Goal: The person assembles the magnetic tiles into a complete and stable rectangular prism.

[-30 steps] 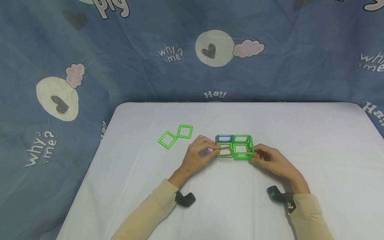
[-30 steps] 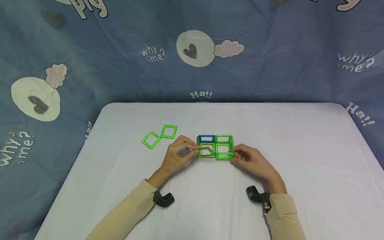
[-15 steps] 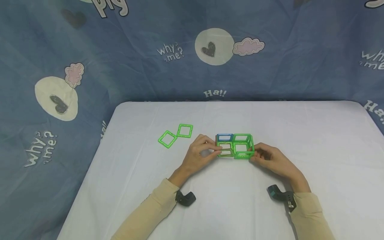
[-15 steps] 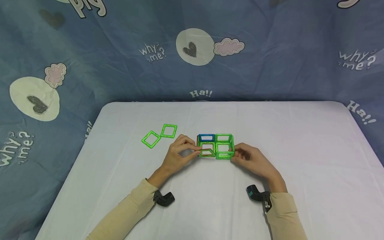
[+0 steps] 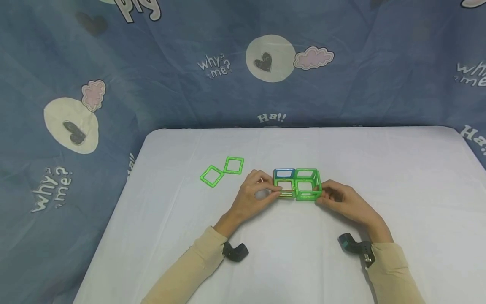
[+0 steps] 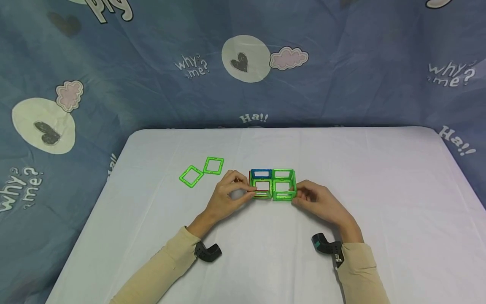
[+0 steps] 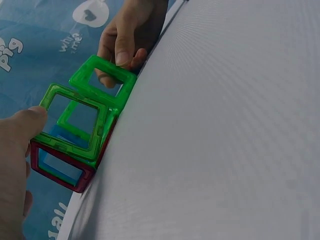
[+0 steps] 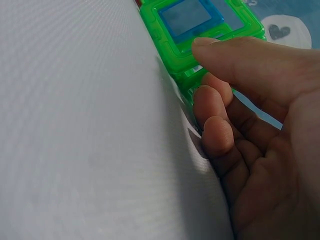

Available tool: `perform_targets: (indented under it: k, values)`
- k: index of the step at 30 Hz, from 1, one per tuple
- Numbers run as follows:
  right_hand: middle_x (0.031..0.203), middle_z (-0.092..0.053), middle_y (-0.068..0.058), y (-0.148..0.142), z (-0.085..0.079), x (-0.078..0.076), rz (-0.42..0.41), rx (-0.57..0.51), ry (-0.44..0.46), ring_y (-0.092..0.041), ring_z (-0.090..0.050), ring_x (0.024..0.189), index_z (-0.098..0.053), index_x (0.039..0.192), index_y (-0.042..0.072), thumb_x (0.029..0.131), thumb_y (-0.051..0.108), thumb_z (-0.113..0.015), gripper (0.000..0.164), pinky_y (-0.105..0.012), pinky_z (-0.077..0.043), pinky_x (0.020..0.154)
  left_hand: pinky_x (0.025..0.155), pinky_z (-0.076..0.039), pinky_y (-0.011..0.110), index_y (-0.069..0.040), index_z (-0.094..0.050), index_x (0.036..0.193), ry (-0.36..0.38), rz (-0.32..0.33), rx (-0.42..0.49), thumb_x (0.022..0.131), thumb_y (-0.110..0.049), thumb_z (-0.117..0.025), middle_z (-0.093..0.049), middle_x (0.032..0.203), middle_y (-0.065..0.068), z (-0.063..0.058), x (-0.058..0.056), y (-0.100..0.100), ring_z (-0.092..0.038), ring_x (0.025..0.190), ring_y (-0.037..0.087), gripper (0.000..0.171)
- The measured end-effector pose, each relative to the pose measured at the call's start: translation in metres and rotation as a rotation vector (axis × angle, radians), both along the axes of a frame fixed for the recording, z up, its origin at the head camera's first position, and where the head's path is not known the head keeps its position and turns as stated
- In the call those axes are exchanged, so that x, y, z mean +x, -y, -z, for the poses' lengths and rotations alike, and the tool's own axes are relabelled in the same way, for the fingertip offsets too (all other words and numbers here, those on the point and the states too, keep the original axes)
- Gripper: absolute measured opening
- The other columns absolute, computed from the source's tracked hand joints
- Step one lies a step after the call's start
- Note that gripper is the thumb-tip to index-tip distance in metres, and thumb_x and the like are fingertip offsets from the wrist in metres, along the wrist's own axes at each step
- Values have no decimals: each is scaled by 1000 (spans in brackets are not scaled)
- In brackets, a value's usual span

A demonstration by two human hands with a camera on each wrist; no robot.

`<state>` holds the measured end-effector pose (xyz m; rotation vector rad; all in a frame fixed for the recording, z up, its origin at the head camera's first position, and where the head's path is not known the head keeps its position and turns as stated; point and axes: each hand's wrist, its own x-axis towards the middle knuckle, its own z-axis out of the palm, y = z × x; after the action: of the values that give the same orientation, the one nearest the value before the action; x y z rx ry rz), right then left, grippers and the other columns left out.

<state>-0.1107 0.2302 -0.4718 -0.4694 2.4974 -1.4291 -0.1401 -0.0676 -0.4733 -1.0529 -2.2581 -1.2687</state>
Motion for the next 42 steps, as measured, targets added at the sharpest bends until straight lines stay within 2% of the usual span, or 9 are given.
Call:
perform_targets:
  k: [11,25,42]
  values:
    - [86,-56,0,0,-2,1,-12,-29,-11,-11,-51,77,-63,111,19,87,19,-68,24,-22,-45,66,79,-42,22,-16,-76,89,10,-7,-16,80,-21,-75,-56,93,-4,1,-1,0,-47,90,11,10]
    - [86,-56,0,1,-2,1,-4,-7,-4,-11,-51,77,-63,111,19,88,21,-67,24,-22,-45,66,77,-39,21,-18,-76,91,47,-27,-59,82,-24,-74,-52,97,-5,1,1,-1,-45,93,11,11]
    - [83,-57,1,3,-1,1,11,17,-21,-10,-51,74,-63,110,19,87,23,-68,24,-22,-45,63,80,-44,24,-19,-74,95,51,-11,-77,86,-26,-69,-50,99,-3,2,2,-3,-47,98,11,12]
